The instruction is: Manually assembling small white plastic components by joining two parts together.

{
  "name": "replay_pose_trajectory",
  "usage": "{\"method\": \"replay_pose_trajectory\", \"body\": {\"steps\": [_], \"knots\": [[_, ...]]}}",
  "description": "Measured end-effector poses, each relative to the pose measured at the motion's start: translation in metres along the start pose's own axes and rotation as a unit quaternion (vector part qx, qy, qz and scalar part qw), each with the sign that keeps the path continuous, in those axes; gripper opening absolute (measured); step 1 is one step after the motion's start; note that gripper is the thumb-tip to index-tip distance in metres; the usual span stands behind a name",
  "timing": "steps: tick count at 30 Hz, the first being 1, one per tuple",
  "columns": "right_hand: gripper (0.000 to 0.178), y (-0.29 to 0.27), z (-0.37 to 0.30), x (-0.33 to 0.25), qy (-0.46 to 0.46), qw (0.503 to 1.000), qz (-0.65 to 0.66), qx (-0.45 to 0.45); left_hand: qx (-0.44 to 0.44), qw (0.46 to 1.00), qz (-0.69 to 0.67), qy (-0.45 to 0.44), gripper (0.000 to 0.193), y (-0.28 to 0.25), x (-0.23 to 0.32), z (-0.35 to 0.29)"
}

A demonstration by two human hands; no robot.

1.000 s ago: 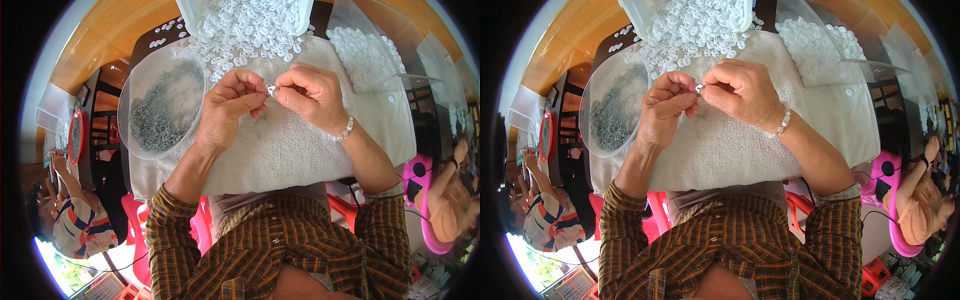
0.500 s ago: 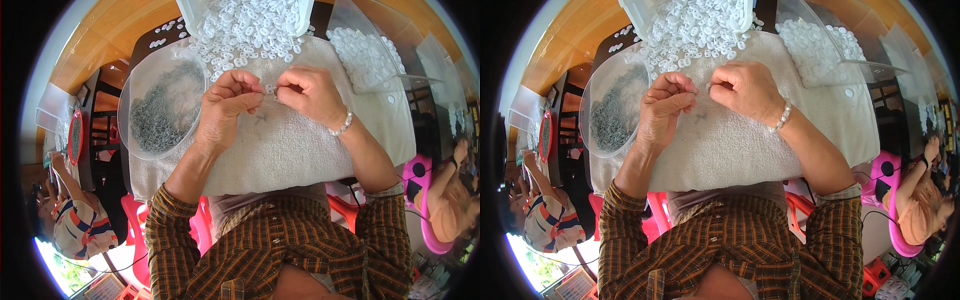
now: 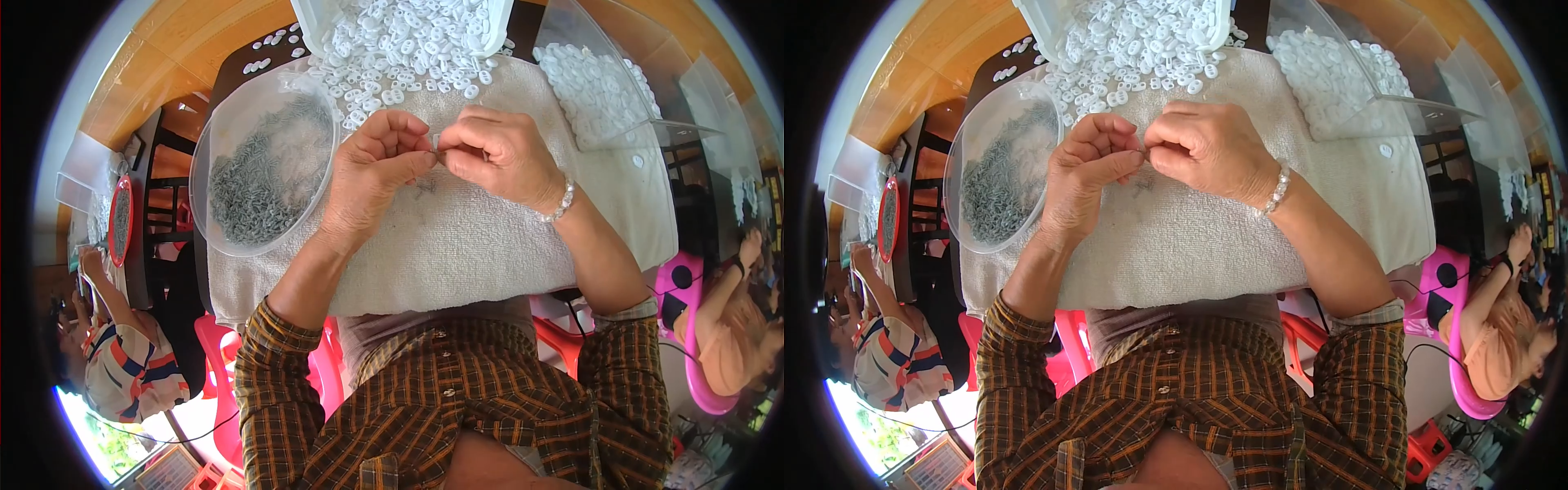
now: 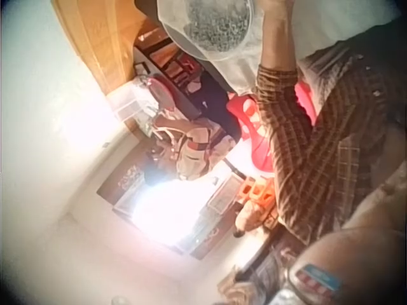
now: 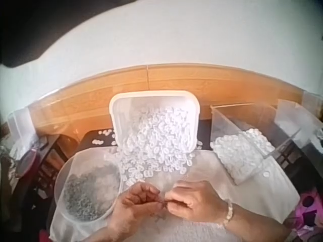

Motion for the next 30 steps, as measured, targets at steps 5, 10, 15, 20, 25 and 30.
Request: {"method": "replay_pose_trajectory", "body": {"steps": [5,10,15,20,25,30], "knots": [[0.007,0.004,-0.002,-0.006,-0.002,1.000,-0.010,0.012,-0.019,0.999,0.034,0.021,0.027,0.003,0.001,-0.001],[0.006,0.007,-0.003,-0.007,0.022,0.999,0.019,0.024,-0.032,0.999,0.031,0.006,0.026,0.005,0.005,-0.001],[0.001,0.005,-0.002,-0.003,0.165,0.970,0.176,0.008,-0.023,1.000,-0.004,-0.008,0.026,0.003,0.005,0.000],[0.002,-0.003,0.000,0.000,0.193,0.964,0.176,0.039,0.006,1.000,0.015,0.020,0.026,0.002,0.005,-0.001],[0.003,-0.007,0.002,0.015,0.100,0.995,-0.016,0.014,0.047,0.995,0.054,0.071,0.027,0.002,0.012,-0.001],[0.009,-0.005,0.002,0.013,0.114,0.993,-0.035,-0.020,0.036,0.995,0.084,0.049,0.026,-0.002,0.008,-0.001]]}}
Point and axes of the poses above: each hand's wrist, its own z-axis towards the middle knuckle, its own y-axis out of the palm, x = y × z, the point moved 2 cm from there along z, towards the middle knuckle, and after that the axes turned 9 degrees about y, right-handed, at the moved point
